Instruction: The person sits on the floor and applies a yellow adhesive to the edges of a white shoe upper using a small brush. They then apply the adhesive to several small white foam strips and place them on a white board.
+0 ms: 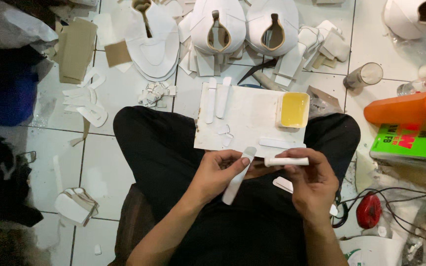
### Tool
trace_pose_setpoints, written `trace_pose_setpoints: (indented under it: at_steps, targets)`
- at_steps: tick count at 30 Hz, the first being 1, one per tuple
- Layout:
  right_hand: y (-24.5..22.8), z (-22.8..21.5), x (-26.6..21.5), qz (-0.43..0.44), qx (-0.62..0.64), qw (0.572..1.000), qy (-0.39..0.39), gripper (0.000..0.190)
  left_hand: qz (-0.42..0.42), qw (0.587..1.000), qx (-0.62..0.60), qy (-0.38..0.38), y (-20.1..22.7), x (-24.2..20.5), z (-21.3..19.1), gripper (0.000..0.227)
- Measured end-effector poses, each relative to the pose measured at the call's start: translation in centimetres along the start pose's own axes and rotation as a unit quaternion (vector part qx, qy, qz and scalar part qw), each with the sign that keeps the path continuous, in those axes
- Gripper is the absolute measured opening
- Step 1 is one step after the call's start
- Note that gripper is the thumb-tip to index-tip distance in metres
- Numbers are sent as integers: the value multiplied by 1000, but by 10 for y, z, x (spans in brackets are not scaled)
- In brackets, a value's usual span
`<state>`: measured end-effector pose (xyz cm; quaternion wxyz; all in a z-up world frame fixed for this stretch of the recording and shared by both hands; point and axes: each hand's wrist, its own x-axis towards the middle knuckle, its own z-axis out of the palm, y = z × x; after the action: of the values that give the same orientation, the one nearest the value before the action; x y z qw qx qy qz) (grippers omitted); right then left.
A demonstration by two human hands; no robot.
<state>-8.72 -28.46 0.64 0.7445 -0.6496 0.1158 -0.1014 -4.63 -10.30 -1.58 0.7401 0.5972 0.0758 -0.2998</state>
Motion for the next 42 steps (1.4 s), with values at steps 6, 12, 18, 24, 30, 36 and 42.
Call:
trace_pose_setpoints:
  at_steps: [6, 12, 18, 24, 30, 36, 42]
  targets:
    - [-5, 7, 11, -204, -280, 931, -115, 14, 6, 1000, 22, -10, -4, -5, 4, 19]
    - [-4, 2, 14, -228, -318, 903, -176, 21, 59, 996, 54, -35, 6, -9, 5, 22]
    - [-6, -4, 16, -244, -289, 898, -226, 30, 57, 997, 55, -19, 5, -7, 6, 21]
    - [-9, -8, 18, -235, -340, 879, -236, 35, 10, 991, 137, 1, 10, -8, 7, 17]
    - [-18, -12, 15, -201, -307, 884, -289, 39, -14, 997, 82, 5, 21, -10, 4, 16]
    - [-14, -12, 16, -219, -310, 885, -270, 28, -7, 990, 135, -29, 15, -9, 6, 17]
    - [-19, -16, 12, -186, -303, 883, -305, 47, 23, 997, 60, -32, 19, -12, 5, 18]
